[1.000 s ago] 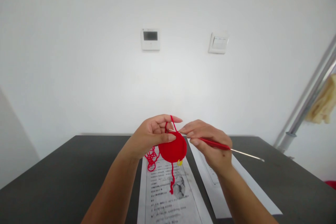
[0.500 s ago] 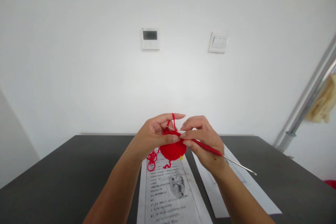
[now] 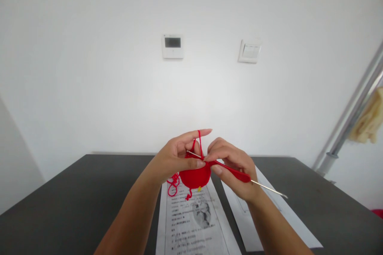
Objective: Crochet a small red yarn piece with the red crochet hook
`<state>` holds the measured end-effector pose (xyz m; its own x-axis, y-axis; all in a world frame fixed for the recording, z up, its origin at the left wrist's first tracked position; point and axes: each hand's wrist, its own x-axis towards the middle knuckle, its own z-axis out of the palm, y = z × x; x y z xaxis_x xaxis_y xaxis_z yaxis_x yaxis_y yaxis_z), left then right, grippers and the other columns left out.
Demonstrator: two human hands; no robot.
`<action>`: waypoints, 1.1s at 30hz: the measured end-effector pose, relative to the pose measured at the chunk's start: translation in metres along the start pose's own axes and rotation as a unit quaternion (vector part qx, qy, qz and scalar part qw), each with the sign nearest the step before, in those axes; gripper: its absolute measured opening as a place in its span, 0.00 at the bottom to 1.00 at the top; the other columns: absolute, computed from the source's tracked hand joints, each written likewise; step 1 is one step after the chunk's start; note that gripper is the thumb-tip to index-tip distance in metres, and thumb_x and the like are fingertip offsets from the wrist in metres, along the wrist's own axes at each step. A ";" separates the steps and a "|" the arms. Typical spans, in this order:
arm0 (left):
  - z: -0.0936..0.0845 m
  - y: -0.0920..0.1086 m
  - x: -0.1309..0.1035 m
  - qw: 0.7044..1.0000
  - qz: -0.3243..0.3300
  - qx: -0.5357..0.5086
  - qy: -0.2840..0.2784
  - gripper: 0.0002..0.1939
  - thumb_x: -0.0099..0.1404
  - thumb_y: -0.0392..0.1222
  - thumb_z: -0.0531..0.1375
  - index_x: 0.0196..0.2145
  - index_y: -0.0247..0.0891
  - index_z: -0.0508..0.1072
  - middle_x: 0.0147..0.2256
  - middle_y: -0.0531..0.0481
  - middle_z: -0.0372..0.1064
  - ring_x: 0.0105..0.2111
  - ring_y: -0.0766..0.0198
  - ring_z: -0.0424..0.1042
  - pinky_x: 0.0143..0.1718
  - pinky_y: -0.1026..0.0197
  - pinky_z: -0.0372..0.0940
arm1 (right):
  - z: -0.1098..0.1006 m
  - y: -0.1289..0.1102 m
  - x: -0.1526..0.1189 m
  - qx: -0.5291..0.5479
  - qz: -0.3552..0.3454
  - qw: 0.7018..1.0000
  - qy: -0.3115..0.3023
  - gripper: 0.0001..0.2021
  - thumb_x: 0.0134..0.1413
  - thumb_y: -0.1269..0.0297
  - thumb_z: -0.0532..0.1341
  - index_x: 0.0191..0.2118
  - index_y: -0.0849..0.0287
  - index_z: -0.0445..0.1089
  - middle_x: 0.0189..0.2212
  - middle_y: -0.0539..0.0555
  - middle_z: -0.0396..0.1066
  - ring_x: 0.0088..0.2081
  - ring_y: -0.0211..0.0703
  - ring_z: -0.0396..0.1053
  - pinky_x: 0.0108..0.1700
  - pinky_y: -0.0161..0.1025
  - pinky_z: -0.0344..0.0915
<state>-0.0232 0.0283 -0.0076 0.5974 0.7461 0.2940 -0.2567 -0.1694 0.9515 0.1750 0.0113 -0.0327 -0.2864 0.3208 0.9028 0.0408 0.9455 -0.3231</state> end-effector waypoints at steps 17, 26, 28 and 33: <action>0.017 -0.005 0.008 0.991 0.059 0.000 0.123 0.41 0.57 0.39 0.72 0.66 0.34 0.66 0.28 0.57 0.69 0.27 0.67 0.68 0.31 0.65 0.63 | 0.031 0.023 -0.011 -0.350 -0.131 0.922 0.098 0.15 0.64 0.76 0.59 0.53 0.53 0.67 0.43 0.57 0.73 0.46 0.51 0.69 0.48 0.50 0.70; -0.016 -0.003 0.007 0.987 -0.040 -0.149 -0.034 0.32 0.49 0.34 0.75 0.53 0.34 0.80 0.26 0.54 0.72 0.23 0.71 0.70 0.27 0.69 0.60 | 0.019 -0.018 0.002 -0.125 0.027 0.991 0.039 0.07 0.67 0.71 0.60 0.46 0.52 0.71 0.38 0.51 0.74 0.42 0.43 0.72 0.44 0.41 0.69; -0.015 -0.004 0.006 0.985 -0.041 -0.158 -0.050 0.31 0.49 0.34 0.74 0.53 0.34 0.80 0.25 0.54 0.71 0.22 0.71 0.68 0.25 0.69 0.58 | 0.013 -0.025 0.004 -0.108 0.023 0.993 0.028 0.08 0.66 0.73 0.61 0.45 0.52 0.73 0.38 0.50 0.76 0.42 0.42 0.72 0.44 0.40 0.68; -0.010 0.000 0.003 0.980 0.021 -0.189 -0.061 0.30 0.51 0.35 0.70 0.54 0.30 0.78 0.22 0.55 0.68 0.20 0.69 0.64 0.24 0.66 0.58 | 0.006 -0.032 0.001 -0.063 0.006 0.997 0.048 0.12 0.65 0.76 0.63 0.47 0.52 0.77 0.38 0.51 0.78 0.42 0.43 0.73 0.45 0.42 0.69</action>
<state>-0.0291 0.0365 -0.0079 0.6614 0.6565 0.3628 -0.5318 0.0694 0.8440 0.1673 -0.0192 -0.0231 -0.1920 0.3302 0.9242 0.1655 0.9391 -0.3012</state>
